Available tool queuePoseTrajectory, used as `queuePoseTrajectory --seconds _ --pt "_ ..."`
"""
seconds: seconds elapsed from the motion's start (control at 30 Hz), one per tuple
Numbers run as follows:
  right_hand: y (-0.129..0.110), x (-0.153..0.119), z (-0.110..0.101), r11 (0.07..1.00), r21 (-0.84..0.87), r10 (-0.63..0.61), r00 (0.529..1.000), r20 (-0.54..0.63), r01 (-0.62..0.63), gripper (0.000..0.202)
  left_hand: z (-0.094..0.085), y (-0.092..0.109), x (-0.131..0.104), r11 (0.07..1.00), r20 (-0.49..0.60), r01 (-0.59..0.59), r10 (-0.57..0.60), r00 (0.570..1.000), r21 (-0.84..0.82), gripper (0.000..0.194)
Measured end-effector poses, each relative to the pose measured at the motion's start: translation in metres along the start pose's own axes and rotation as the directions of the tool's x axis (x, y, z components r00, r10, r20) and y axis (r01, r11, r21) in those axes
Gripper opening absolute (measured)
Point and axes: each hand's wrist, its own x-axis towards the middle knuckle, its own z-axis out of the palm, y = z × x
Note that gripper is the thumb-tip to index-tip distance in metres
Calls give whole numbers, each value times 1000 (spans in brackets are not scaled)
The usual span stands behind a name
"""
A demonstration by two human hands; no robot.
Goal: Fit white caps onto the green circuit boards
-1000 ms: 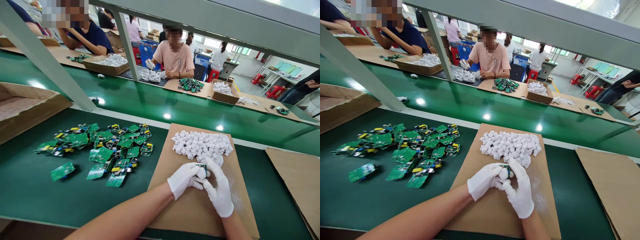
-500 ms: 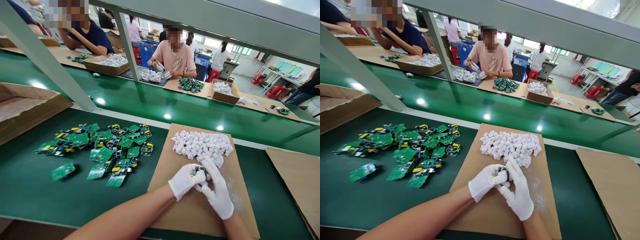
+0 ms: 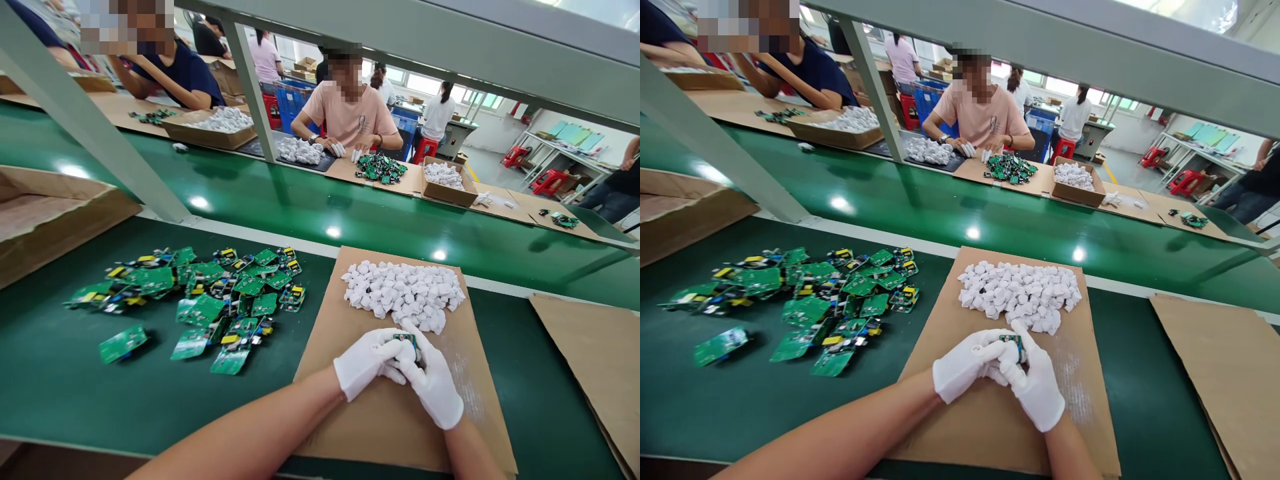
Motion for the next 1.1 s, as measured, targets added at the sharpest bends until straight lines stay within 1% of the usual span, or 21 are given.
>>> queuePoseTrajectory --seconds 0.07,0.13,0.17,0.23,0.3,0.37,0.43,0.47,0.5,0.57,0.67,0.73,0.83,0.9,1.0,1.1 --pt "-1 0 1 998 -48 34 999 -21 -35 53 1 0 0 998 1 -22 22 1000 63 24" --pt "-2 0 0 996 -57 61 998 -21 -62 49 1 0 -1 996 -4 -30 31 1000 90 24" --pt "-2 1 -1 997 -40 63 998 -5 -63 48 1 0 -1 995 -6 -30 30 1000 96 24" --pt "-1 2 -3 999 33 22 999 35 -23 47 2 1 -2 992 -15 -40 42 999 117 24" --pt "1 3 -5 994 106 -9 1000 30 6 48 2 1 -2 987 -19 -62 66 998 148 26" --pt "3 4 -4 991 128 51 999 -12 -50 45 1 0 -3 979 -4 -92 94 996 184 30" --pt "5 3 -4 981 116 163 986 -32 -159 39 1 -3 -2 966 10 -108 109 994 234 32" --pt "6 3 -3 975 115 196 980 -31 -192 37 1 -5 -2 958 3 -113 116 993 262 32" --pt "6 2 -3 973 125 201 979 -22 -197 36 1 -7 -1 951 -9 -116 124 992 286 31" --pt "7 2 -4 976 159 153 988 -18 -148 35 1 -10 1 947 -33 -120 136 990 298 29" --pt "6 2 -5 985 153 83 996 -45 -75 36 -2 -10 1 962 -43 -116 131 991 248 31" --pt "6 2 -4 989 130 87 994 -69 -77 37 -4 -8 1 983 -22 -65 70 997 170 36" --pt "7 4 -3 981 170 108 991 -85 -92 38 -7 -4 -2 999 51 31 -30 998 -23 41" --pt "9 4 -4 972 210 125 989 -75 -107 42 -7 -1 -3 992 64 71 -64 996 -108 39" --pt "10 2 -4 963 241 138 989 -62 -119 47 -5 -2 -5 982 74 106 -95 993 -158 36" --pt "6 0 -4 960 270 86 995 -48 -70 50 -3 -6 -5 964 113 112 -87 990 -241 29"
